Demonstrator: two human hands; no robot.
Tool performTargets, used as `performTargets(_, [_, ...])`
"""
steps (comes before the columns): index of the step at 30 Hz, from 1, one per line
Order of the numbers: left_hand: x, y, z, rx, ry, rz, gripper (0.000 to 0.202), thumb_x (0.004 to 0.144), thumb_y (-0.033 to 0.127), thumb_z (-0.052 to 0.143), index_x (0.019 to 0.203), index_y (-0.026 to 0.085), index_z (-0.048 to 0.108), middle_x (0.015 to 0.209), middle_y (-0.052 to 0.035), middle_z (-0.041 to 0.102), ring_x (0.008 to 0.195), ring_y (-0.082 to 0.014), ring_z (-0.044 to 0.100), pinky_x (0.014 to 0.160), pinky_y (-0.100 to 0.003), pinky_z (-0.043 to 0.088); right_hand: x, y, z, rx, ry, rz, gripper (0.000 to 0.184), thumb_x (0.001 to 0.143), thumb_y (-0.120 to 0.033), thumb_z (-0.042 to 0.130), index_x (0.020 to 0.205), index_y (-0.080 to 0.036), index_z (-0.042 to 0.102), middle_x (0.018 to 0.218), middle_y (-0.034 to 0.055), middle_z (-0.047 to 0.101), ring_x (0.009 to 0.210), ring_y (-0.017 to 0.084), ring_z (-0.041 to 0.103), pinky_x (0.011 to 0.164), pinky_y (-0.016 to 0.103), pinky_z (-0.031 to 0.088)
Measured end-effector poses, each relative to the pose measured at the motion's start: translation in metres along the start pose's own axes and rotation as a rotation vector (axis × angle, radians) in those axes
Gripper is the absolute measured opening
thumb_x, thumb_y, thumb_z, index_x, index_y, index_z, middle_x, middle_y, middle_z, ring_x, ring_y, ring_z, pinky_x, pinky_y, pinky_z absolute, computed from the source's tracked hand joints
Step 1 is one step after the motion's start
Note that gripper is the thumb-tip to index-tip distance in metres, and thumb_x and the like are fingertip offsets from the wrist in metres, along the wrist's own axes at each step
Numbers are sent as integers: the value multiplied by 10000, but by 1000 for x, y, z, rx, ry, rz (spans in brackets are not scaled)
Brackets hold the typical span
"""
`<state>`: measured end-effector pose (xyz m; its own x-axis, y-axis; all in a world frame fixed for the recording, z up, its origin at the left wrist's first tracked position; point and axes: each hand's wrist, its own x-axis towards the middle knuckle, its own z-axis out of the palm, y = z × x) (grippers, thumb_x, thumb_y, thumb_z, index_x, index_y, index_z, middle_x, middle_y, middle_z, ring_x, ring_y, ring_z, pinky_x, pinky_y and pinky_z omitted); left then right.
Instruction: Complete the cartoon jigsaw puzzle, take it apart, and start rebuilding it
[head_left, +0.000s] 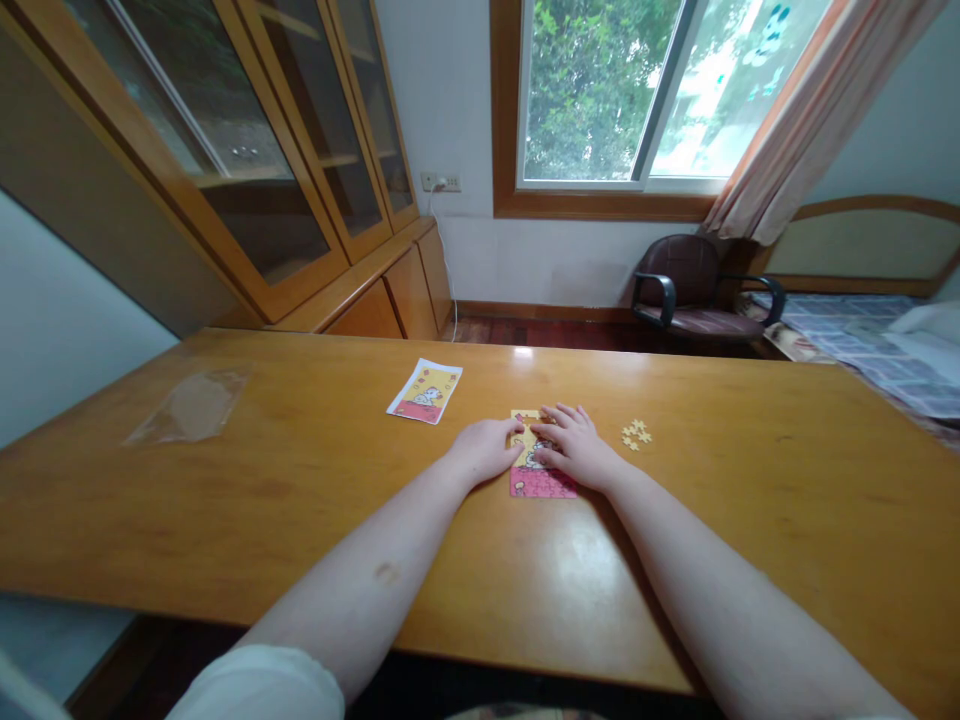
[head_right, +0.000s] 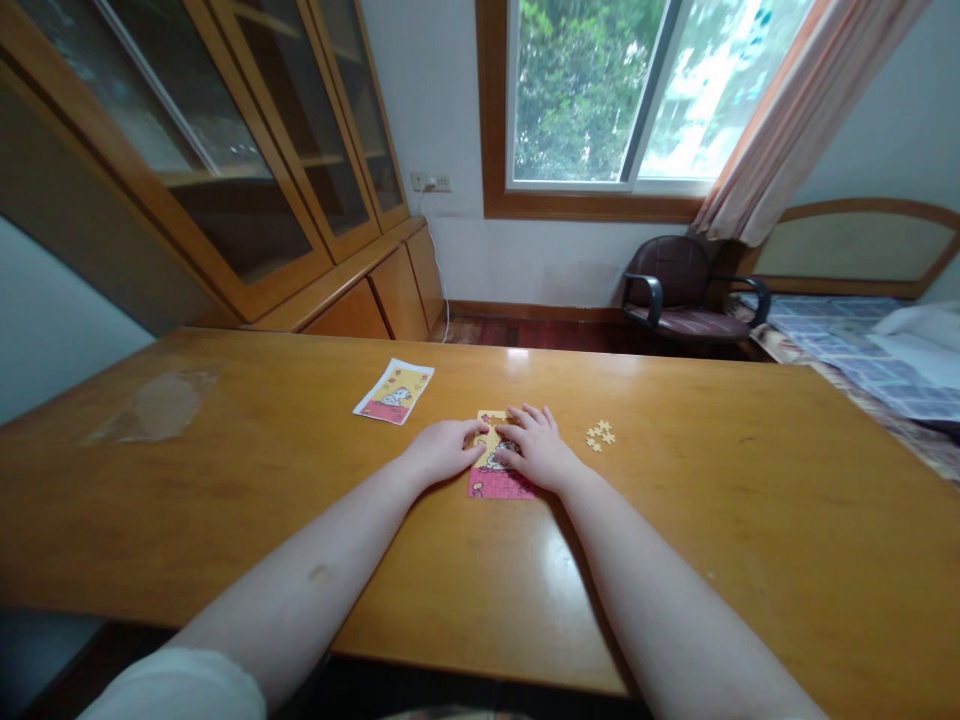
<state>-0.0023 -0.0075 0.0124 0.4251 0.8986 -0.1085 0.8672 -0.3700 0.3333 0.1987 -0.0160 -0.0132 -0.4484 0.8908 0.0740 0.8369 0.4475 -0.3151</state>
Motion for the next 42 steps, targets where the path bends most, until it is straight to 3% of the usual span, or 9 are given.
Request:
performTargets(3, [0,0,1,-10,6,8,378,831,446,502,1161,290,600,1043,-37,696,923,-226,652,752,-292,483,1,5,0,27,46,-1,372,895,-412,483,1223,-278,596,1405,85,455,1305,288,351,1084,573,182])
performTargets(8, [0,-1,1,-9,-3,49,428,826,480,509,1206,290,564,1075,-35,686,948,-225,646,764,-289,483,-1,19,-7,99,124,-42,328,822,-357,593,1122,-236,650,1188,95,617,1109,249,501,994,474,334])
performTargets(12, [1,-1,1,12,-50,56,440,811,469,539,1213,292,560,1095,-35,681,986,-226,637,791,-288,481,-5,20,-14,176,84,-141,153,768,-283,636,893,-237,712,973,55,671,957,217,546,914,418,374])
performTargets(15, [1,-1,2,9,-47,47,434,802,466,552,1202,297,569,1095,-35,682,993,-231,636,790,-293,484,-7,17,-17,207,53,-192,118,720,-223,655,823,-231,710,916,33,659,892,193,551,875,379,385])
performTargets(22, [0,2,1,-11,-49,19,433,800,449,566,1202,288,575,1118,-39,677,1021,-238,629,821,-299,481,-1,9,-7,146,48,-121,137,750,-344,687,764,-208,697,825,41,638,830,190,555,804,351,395])
performTargets(28, [2,-1,5,24,-16,-16,605,771,525,579,1308,266,472,1156,-81,657,1025,-276,626,824,-335,482,1,6,-5,126,137,-75,224,855,-382,570,833,-202,701,875,66,650,857,194,552,815,349,402])
performTargets(33, [5,-6,9,34,11,-42,713,742,580,583,1346,233,433,1188,-115,639,1055,-301,613,839,-362,479,-2,12,-8,163,113,-185,248,862,-358,545,767,-215,724,940,64,657,897,196,553,872,384,393])
performTargets(38, [4,-6,8,40,1,-30,674,764,583,557,1329,230,458,1195,-113,636,1059,-295,611,842,-358,478,-1,6,-6,149,90,-203,255,873,-388,535,964,-250,728,1083,68,641,1023,219,531,952,425,368])
performTargets(42, [3,-4,7,41,-9,-31,667,770,594,551,1326,236,458,1192,-109,637,1053,-292,613,833,-352,477,-1,1,-3,93,42,-150,415,862,-504,519,1156,-244,656,1215,96,589,1141,266,474,1007,473,330])
